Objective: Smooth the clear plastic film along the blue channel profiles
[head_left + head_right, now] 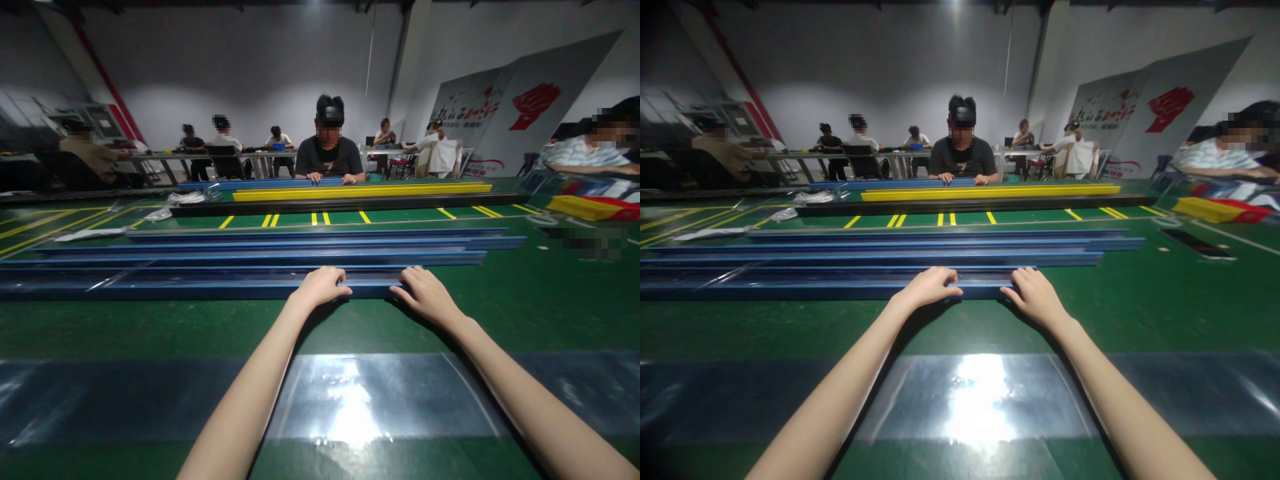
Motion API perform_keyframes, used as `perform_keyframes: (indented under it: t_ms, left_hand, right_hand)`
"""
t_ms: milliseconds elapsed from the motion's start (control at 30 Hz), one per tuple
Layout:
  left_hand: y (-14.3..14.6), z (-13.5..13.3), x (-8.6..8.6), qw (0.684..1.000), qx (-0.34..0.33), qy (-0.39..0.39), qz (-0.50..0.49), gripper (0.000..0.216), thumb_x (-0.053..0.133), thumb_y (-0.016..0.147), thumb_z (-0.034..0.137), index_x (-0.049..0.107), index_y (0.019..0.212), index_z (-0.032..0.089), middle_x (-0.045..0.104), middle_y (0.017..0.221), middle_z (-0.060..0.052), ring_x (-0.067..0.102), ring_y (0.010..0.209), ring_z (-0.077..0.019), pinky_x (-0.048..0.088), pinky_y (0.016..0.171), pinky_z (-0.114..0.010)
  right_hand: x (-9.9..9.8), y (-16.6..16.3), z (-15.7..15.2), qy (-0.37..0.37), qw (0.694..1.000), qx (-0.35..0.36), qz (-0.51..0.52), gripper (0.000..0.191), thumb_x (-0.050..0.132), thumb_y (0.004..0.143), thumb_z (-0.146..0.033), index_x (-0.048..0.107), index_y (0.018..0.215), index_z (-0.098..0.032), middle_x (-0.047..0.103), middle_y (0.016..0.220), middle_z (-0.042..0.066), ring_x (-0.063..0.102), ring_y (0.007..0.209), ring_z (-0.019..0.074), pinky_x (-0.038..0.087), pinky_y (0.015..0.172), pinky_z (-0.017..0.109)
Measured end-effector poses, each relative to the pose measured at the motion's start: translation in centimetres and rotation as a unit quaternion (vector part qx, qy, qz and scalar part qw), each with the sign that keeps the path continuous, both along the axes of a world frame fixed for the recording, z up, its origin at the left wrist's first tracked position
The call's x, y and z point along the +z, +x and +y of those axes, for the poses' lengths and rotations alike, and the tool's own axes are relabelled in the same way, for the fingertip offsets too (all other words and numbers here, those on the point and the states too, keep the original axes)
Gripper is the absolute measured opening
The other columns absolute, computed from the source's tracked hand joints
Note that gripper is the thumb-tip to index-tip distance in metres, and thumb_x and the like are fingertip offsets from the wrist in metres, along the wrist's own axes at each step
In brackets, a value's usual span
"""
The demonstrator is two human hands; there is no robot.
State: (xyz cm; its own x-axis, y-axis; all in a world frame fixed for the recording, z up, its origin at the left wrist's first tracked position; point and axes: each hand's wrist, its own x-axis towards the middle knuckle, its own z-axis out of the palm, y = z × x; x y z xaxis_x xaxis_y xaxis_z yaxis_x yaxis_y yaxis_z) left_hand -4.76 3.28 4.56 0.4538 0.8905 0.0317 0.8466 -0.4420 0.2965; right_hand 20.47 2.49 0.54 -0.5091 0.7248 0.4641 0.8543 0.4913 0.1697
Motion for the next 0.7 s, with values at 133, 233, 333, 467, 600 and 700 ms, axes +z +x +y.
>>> perform_keyframes:
  t_ms: [133,233,333,467,600,700]
  left_hand:
    - [-0.28,0.21,-0.22,0.999,-0.017,-0.014,-0.035,0.025,0.054,0.074,0.042,0.061,0.093,0.027,0.064,0.093,0.001,0.058,0.085,-0.0162,0.041,0.068,-0.022]
    - [-0.47,0.39,-0.38,0.999,-0.022,-0.023,-0.041,0.025,0.053,0.074,0.044,0.063,0.091,0.028,0.065,0.094,0.002,0.058,0.087,-0.0162,0.040,0.069,-0.022]
    - [-0.59,0.55,-0.51,0.998,-0.019,-0.029,-0.045,0.026,0.054,0.074,0.046,0.064,0.089,0.028,0.065,0.093,0.002,0.058,0.086,-0.0162,0.040,0.069,-0.021]
    - [-0.61,0.66,-0.59,0.998,-0.010,-0.032,-0.053,0.025,0.055,0.072,0.046,0.065,0.085,0.028,0.066,0.091,0.003,0.058,0.083,-0.0158,0.040,0.067,-0.021]
    - [-0.64,0.60,-0.51,0.998,-0.004,-0.034,-0.058,0.024,0.056,0.071,0.046,0.065,0.082,0.026,0.067,0.088,0.004,0.059,0.081,-0.0154,0.040,0.066,-0.021]
    - [-0.70,0.52,-0.44,0.998,-0.001,-0.032,-0.051,0.026,0.056,0.071,0.048,0.065,0.082,0.027,0.067,0.088,0.004,0.059,0.081,-0.0157,0.040,0.067,-0.022]
  right_hand:
    - [-0.05,0.07,0.06,-0.004,1.000,0.000,0.005,0.033,0.032,0.088,-0.047,0.046,0.073,-0.020,0.054,0.074,0.006,0.044,0.073,0.0199,0.032,0.066,0.030]
    - [-0.20,0.23,0.21,-0.016,1.000,-0.002,0.026,0.035,0.034,0.086,-0.050,0.045,0.072,-0.020,0.054,0.073,0.006,0.045,0.072,0.0198,0.033,0.066,0.030]
    - [-0.35,0.37,0.35,-0.023,0.999,-0.002,0.045,0.036,0.035,0.084,-0.053,0.045,0.072,-0.020,0.053,0.072,0.006,0.046,0.072,0.0199,0.034,0.067,0.030]
    - [-0.36,0.40,0.35,-0.030,0.998,-0.002,0.058,0.036,0.036,0.084,-0.053,0.046,0.073,-0.020,0.053,0.072,0.006,0.047,0.072,0.0201,0.035,0.067,0.031]
    - [-0.14,0.30,0.23,-0.039,0.998,-0.002,0.055,0.036,0.036,0.084,-0.052,0.047,0.072,-0.020,0.054,0.073,0.006,0.046,0.073,0.0201,0.035,0.067,0.030]
    - [-0.03,0.24,0.20,-0.039,0.998,-0.003,0.046,0.036,0.035,0.085,-0.052,0.047,0.071,-0.021,0.054,0.072,0.006,0.046,0.072,0.0198,0.034,0.067,0.030]
